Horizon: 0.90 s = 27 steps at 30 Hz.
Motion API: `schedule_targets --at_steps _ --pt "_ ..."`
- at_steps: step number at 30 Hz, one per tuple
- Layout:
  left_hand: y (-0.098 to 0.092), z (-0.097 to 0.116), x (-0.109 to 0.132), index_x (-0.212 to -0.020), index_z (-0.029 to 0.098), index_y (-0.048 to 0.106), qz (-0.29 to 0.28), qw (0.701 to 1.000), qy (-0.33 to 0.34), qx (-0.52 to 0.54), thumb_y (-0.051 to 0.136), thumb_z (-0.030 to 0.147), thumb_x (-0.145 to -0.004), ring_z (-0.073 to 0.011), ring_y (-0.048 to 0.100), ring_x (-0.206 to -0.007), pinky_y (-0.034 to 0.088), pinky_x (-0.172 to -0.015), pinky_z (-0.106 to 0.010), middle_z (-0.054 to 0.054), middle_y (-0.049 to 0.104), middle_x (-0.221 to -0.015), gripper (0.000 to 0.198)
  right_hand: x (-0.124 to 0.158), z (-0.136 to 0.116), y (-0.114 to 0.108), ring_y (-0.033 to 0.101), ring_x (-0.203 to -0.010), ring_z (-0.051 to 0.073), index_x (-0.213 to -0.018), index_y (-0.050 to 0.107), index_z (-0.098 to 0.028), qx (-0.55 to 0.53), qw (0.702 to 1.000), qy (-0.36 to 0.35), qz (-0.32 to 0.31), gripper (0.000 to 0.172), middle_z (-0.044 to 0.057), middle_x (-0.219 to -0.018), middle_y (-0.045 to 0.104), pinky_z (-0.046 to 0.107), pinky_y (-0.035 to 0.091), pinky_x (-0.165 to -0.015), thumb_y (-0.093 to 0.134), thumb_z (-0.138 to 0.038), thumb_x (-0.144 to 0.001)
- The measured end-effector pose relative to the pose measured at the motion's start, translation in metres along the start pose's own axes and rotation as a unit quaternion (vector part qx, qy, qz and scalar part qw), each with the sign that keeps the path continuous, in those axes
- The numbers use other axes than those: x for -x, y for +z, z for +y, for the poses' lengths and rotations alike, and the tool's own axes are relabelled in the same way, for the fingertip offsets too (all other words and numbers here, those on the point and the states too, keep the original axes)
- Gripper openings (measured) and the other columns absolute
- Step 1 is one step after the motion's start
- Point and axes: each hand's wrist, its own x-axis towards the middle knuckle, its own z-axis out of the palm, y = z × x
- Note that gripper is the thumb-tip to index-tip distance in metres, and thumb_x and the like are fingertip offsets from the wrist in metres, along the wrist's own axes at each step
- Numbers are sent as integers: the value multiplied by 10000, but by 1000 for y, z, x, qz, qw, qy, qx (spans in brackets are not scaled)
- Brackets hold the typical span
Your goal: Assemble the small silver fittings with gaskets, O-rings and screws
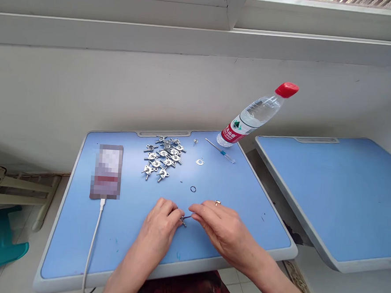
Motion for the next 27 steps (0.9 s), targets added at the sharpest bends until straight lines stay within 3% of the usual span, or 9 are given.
schedule_targets --at_steps 4,6,10,15,20,22,25,27 --pt "0 0 0 -1002 216 598 2 1000 4 5 521 97 -935 -191 519 -860 487 -739 -318 -23 591 -929 157 0 -6 -6 652 -926 194 -1239 520 -178 -47 996 32 -70 310 107 -1065 662 314 557 -745 331 -144 -996" --pt "0 1 0 -1005 214 602 0 1000 2 1 532 85 -925 -191 517 -860 485 -734 -317 -21 586 -925 167 0 -6 -6 648 -865 180 -1248 510 -185 -66 995 24 -69 340 85 -990 669 302 551 -719 309 -102 -987" --pt "-1 1 0 -984 204 601 -6 1000 -2 -6 549 81 -916 -194 511 -861 479 -722 -316 -21 585 -925 149 0 -4 -2 575 -606 162 -1087 573 -164 -7 1000 8 -20 234 26 -710 613 283 486 -545 352 -172 -1013" --pt "-1 2 0 -1004 206 598 -1 1000 -3 9 549 78 -918 -189 515 -870 479 -739 -311 -19 587 -939 162 0 -5 -4 649 -953 196 -1268 493 -167 -38 996 24 -75 311 107 -1087 669 323 545 -784 326 -147 -1006" --pt "0 1 0 -949 205 601 2 1000 -4 -5 558 96 -917 -191 509 -844 468 -715 -308 -17 584 -909 122 0 -5 1 583 -617 165 -986 576 -180 -18 1000 7 0 208 25 -698 610 282 483 -565 371 -169 -1013" --pt "1 1 0 -960 204 601 4 1000 -1 -2 555 102 -921 -191 511 -848 470 -723 -308 -19 589 -914 118 0 -5 1 623 -714 183 -1007 572 -172 -16 1000 17 -7 184 63 -806 647 294 511 -614 390 -201 -1014" --pt "0 1 0 -996 202 607 1 1000 3 4 564 84 -909 -190 519 -859 479 -735 -308 -21 593 -922 153 0 -5 -3 638 -976 194 -1203 517 -171 -64 995 35 -68 263 110 -1081 651 312 548 -784 341 -155 -1009" --pt "-1 1 -1 -1010 203 613 -4 1000 2 4 566 77 -904 -192 524 -864 485 -740 -309 -23 592 -928 171 2 -4 -2 646 -923 182 -1249 491 -180 -76 995 31 -64 319 89 -1025 665 313 552 -766 309 -105 -999"
